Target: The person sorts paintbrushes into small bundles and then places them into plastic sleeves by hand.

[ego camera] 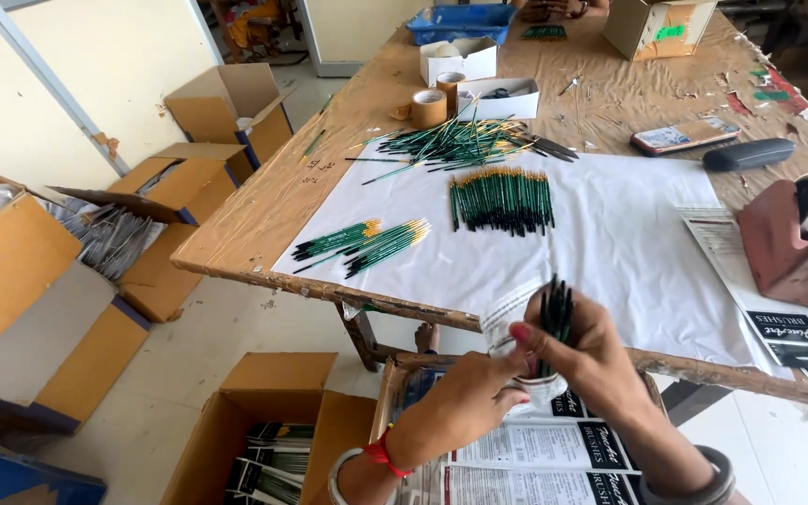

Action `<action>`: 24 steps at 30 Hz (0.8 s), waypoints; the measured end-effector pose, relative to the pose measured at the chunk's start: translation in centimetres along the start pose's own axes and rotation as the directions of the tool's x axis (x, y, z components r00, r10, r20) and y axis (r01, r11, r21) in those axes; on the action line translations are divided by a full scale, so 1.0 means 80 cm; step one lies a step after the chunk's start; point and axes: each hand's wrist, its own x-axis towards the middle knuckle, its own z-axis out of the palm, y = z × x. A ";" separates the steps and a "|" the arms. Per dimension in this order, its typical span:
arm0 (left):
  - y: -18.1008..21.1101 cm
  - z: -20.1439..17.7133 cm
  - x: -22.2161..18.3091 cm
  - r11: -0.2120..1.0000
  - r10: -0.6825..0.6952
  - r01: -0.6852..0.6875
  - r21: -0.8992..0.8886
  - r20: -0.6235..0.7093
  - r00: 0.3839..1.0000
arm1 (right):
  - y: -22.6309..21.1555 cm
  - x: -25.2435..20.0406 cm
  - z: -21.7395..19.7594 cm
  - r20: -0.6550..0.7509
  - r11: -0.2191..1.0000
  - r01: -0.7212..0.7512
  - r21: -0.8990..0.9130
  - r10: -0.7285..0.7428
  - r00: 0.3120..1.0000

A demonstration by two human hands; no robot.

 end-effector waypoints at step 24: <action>0.040 -0.088 -0.008 0.988 0.117 -0.133 -0.080 -0.184 0.976 | 0.152 -0.060 -0.038 0.120 0.950 -0.015 -0.310 0.055 0.991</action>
